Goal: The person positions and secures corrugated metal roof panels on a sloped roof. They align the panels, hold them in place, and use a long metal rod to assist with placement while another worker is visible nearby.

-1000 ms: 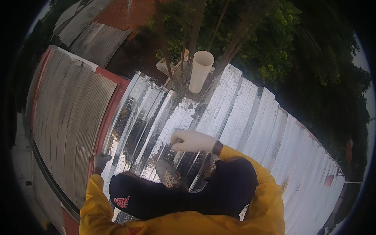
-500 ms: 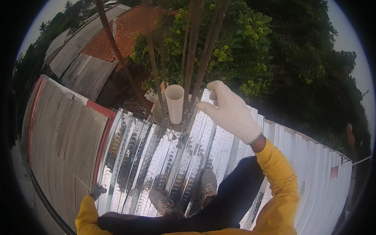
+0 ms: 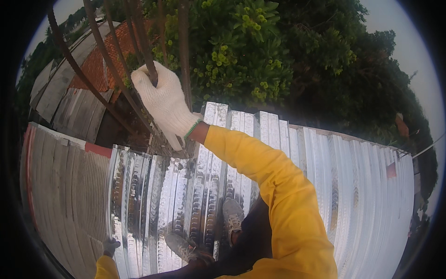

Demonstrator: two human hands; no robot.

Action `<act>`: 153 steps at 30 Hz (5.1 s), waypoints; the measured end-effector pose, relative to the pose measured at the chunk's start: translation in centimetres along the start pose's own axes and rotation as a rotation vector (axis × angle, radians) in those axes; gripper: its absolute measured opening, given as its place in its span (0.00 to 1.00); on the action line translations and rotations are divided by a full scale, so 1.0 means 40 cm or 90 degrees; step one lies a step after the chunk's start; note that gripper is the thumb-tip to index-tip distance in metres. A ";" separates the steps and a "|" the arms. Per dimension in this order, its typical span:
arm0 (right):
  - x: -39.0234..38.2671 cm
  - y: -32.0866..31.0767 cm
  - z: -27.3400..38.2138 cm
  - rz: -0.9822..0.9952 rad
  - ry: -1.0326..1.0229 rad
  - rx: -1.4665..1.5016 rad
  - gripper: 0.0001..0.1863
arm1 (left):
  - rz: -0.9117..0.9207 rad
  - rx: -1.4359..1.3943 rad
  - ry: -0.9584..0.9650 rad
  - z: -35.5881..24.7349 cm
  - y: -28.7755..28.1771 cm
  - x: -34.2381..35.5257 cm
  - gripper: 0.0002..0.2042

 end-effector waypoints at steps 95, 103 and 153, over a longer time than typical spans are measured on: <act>0.015 -0.005 -0.035 -0.127 0.027 -0.074 0.17 | 0.009 0.158 -0.043 -0.016 0.013 -0.013 0.15; 0.017 -0.006 -0.028 -0.131 0.023 -0.082 0.16 | -0.027 0.164 -0.024 0.025 -0.004 -0.003 0.17; -0.002 -0.007 0.000 -0.113 -0.039 -0.066 0.16 | -0.030 0.041 0.005 0.010 0.009 0.012 0.15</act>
Point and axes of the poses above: each hand's wrist, its own x-axis towards the middle knuckle, its own y-axis out of the palm, z = x × y, the point moved 8 cm from there along x, towards the middle knuckle, and after that the axes turned 14 degrees about y, right-handed, at the moved point
